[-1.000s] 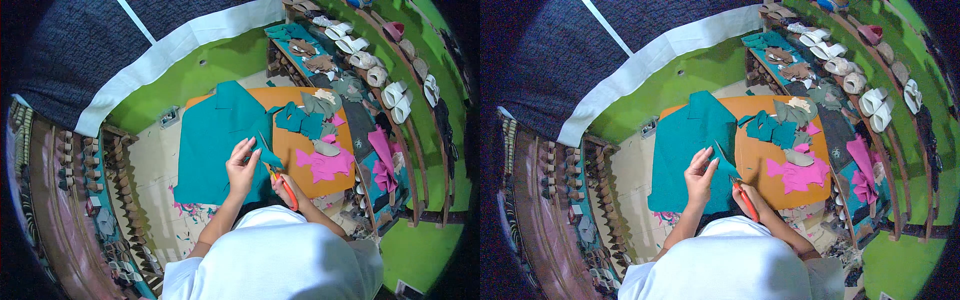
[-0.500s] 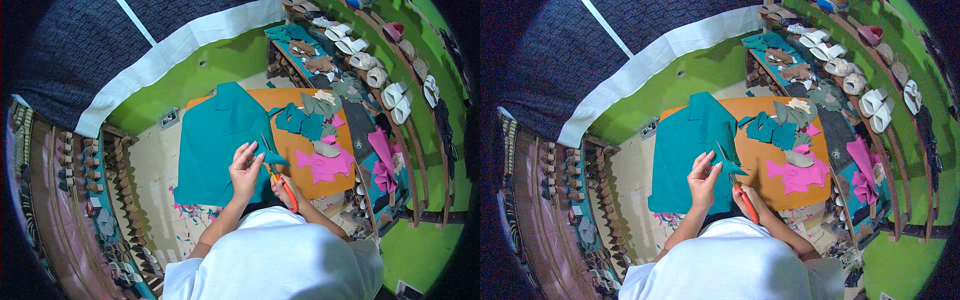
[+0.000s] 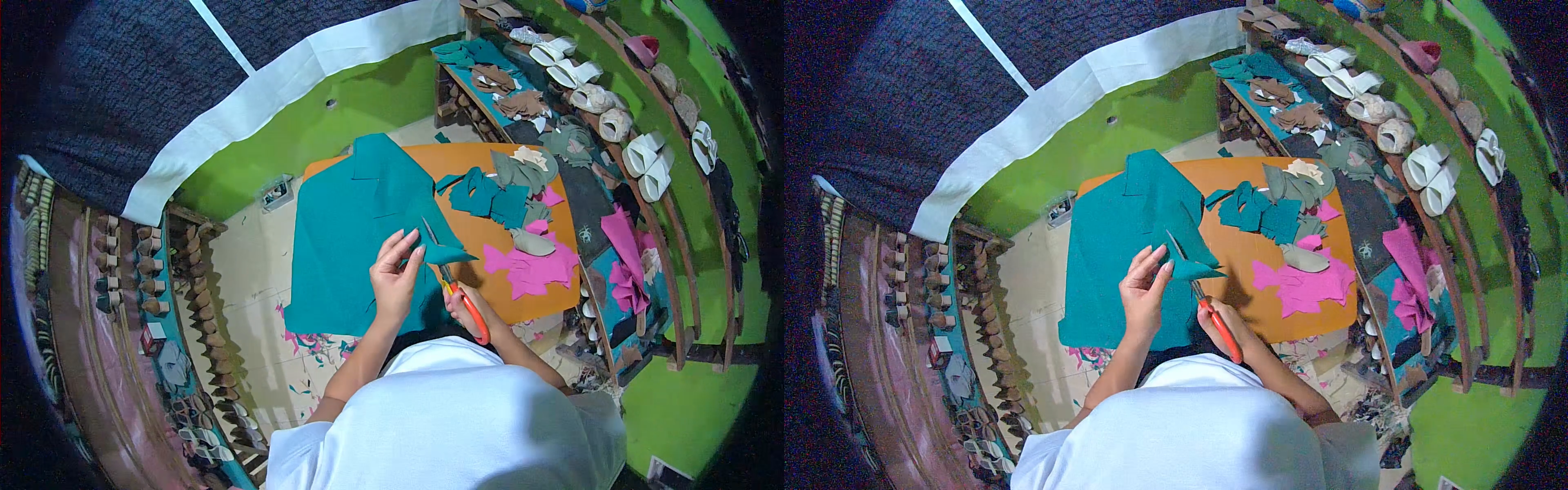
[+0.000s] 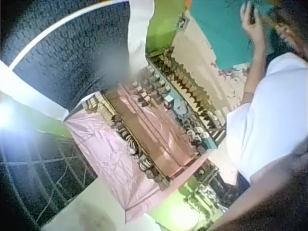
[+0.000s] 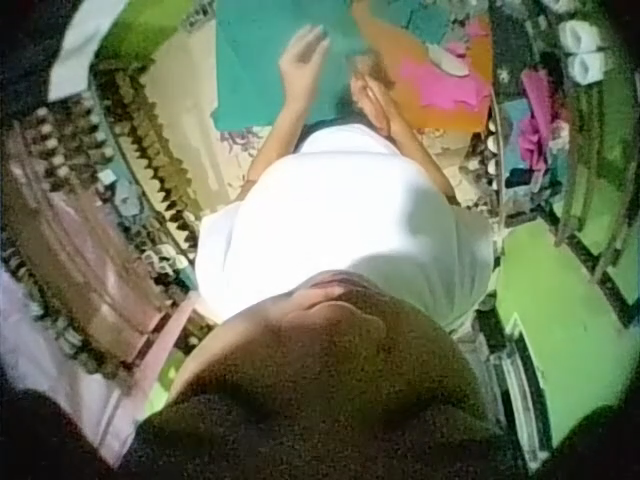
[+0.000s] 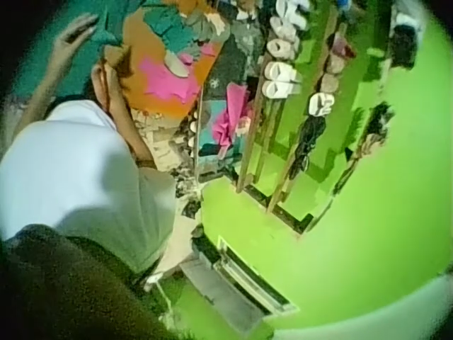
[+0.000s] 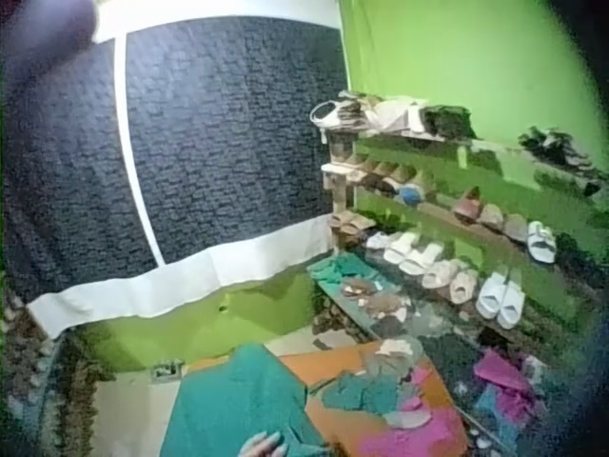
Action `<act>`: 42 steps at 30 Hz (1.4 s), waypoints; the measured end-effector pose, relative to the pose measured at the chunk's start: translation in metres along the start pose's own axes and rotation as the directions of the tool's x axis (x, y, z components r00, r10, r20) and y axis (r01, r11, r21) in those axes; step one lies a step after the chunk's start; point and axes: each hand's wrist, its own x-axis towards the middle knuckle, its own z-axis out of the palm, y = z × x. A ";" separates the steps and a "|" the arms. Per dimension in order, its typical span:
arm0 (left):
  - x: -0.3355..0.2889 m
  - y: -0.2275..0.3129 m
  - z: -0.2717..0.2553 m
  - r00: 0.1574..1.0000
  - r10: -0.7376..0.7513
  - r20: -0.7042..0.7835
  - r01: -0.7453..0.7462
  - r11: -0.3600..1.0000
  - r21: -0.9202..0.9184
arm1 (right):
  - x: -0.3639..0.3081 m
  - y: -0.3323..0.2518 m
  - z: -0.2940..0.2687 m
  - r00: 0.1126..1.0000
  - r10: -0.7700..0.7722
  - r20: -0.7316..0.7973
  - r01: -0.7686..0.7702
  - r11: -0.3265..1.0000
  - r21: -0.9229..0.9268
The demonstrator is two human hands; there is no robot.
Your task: Cutting a pattern out of green fabric using scissors.
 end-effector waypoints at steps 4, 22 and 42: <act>0.001 0.003 -0.002 1.000 -0.022 0.020 0.021 0.999 0.030 | -0.001 -0.011 -0.002 0.999 0.050 0.003 -0.050 0.999 -0.009; -0.005 0.005 0.004 0.999 -0.001 0.034 0.002 1.000 -0.005 | -0.004 -0.019 0.004 0.995 0.096 -0.030 -0.096 0.995 0.003; -0.005 0.004 0.006 0.999 0.026 0.027 -0.027 0.999 0.037 | -0.004 -0.021 0.007 0.997 0.055 -0.057 -0.056 0.998 -0.016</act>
